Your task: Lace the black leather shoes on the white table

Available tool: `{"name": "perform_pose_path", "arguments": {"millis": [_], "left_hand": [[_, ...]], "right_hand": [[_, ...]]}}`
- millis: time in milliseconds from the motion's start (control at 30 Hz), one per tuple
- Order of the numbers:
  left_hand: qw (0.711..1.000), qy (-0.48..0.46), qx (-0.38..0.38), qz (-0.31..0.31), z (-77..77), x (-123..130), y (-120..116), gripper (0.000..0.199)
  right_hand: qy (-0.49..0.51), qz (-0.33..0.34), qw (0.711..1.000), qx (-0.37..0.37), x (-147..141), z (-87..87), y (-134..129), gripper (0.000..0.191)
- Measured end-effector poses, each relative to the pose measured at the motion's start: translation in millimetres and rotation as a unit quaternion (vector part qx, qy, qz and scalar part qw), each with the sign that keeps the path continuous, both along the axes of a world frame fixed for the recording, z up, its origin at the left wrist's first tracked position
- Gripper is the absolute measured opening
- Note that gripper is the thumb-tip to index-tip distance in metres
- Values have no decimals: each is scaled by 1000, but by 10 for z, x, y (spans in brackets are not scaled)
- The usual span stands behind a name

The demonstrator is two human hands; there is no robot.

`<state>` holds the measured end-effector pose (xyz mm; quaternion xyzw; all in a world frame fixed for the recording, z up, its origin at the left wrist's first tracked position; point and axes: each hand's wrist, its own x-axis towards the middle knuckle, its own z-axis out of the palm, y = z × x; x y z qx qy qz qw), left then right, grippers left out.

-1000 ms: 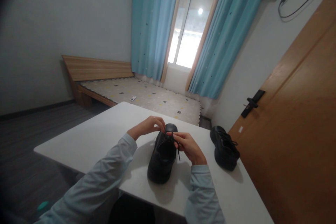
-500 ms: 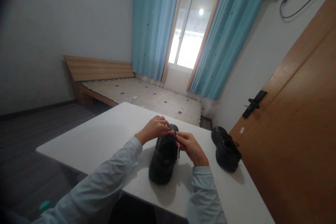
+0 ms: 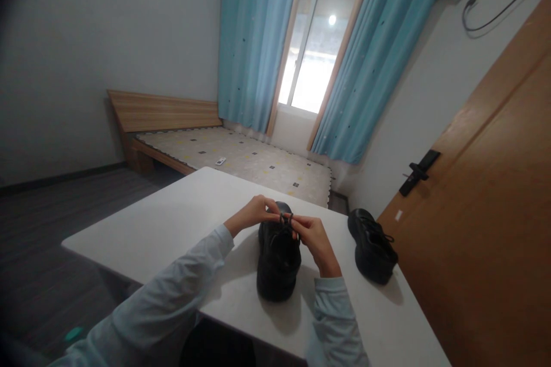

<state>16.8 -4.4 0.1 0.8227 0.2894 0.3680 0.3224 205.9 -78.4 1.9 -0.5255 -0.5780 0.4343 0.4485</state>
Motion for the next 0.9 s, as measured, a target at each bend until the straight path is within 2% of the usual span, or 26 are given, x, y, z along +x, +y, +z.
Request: {"name": "perform_pose_path", "arguments": {"millis": [200,400,667,900], "left_hand": [[997,-32,-72,-14,-3,34,-34,26],[990,-58,-123,-28,-27,65,-26,26],[978,-65,-194,-48,-101,2,86,34],[970,-60,-223,-80,-17,-45,39,27]], "right_hand": [[-99,10,991,92,-5,40,-6,38],[-166,-29,979,112,-44,55,-35,35],[-182,10,971,157,-121,-21,-13,31],[-224,-1,959,175,-162,-77,7,33]]}}
